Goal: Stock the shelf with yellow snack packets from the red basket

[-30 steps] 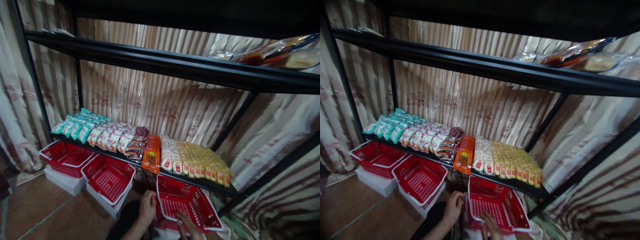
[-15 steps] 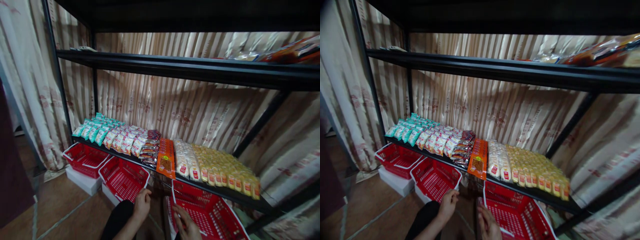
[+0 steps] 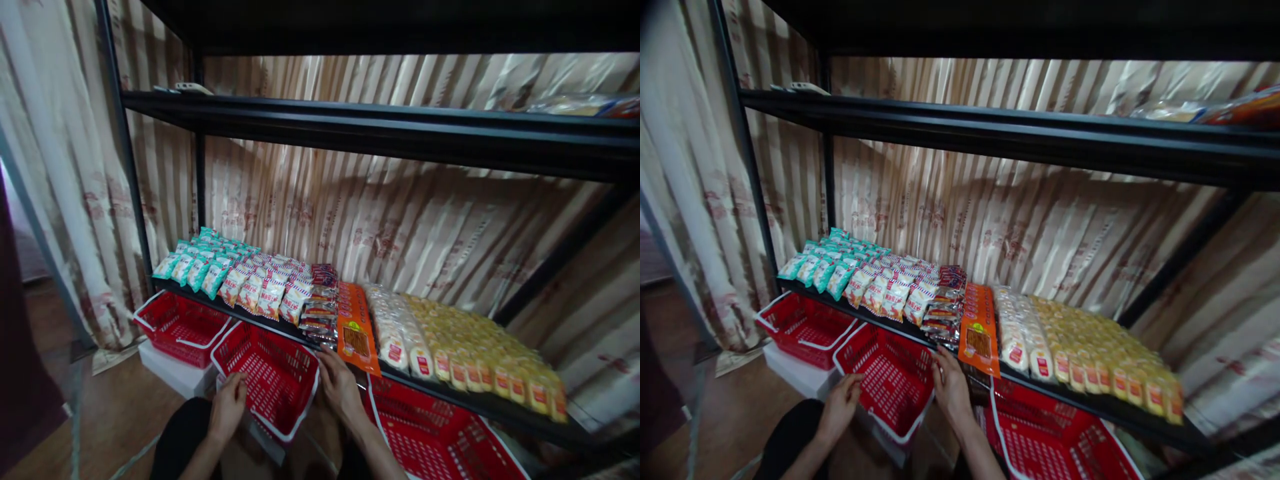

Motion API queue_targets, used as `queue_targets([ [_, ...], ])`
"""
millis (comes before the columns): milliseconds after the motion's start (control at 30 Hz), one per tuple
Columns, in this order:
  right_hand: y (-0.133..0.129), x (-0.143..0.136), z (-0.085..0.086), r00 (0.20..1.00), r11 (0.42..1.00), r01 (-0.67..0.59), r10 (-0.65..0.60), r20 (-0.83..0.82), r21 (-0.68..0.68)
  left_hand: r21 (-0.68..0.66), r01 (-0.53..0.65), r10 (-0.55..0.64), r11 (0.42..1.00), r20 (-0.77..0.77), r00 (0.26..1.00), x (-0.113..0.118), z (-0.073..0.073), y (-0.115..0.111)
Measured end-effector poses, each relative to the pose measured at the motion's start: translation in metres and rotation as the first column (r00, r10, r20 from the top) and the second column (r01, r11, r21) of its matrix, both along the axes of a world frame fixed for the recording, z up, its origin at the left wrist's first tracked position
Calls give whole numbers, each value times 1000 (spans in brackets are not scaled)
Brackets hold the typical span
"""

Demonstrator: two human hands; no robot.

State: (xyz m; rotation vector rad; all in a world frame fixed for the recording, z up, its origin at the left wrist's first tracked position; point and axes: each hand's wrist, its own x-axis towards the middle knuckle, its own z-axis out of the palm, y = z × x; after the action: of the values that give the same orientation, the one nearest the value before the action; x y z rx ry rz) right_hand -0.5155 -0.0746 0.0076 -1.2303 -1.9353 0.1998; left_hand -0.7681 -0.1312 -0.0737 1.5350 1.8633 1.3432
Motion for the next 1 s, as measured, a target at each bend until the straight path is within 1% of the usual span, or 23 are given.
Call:
queue_targets([
  [100,15,-14,3,999,1000,0,-1,33,28,24,-33,32,999,20,999,-29,-3,7],
  [200,27,-23,2,997,997,21,-26,67,75,7,1,-1,1000,21,1000,-47,-4,13],
  [367,49,-26,-1,988,982,83,-103,115,169,12,96,-95,995,-53,994,-59,3,29],
  [467,57,-24,-4,981,972,121,-149,129,203,12,133,-132,991,-52,990,-61,7,41],
  [567,58,-26,-8,978,970,139,-166,126,201,37,174,-172,984,-45,984,-62,12,52],
  [700,52,-36,-16,976,962,168,-192,98,214,62,263,-260,963,-62,964,-61,16,61],
  [767,48,-41,-18,976,956,171,-197,91,239,49,304,-300,951,-76,951,-60,17,63],
  [867,42,-48,-19,976,951,172,-200,87,258,20,336,-334,942,-61,941,-60,17,64],
  [1000,33,-56,-24,970,952,194,-221,96,238,-54,351,-353,935,-42,935,-72,13,61],
])
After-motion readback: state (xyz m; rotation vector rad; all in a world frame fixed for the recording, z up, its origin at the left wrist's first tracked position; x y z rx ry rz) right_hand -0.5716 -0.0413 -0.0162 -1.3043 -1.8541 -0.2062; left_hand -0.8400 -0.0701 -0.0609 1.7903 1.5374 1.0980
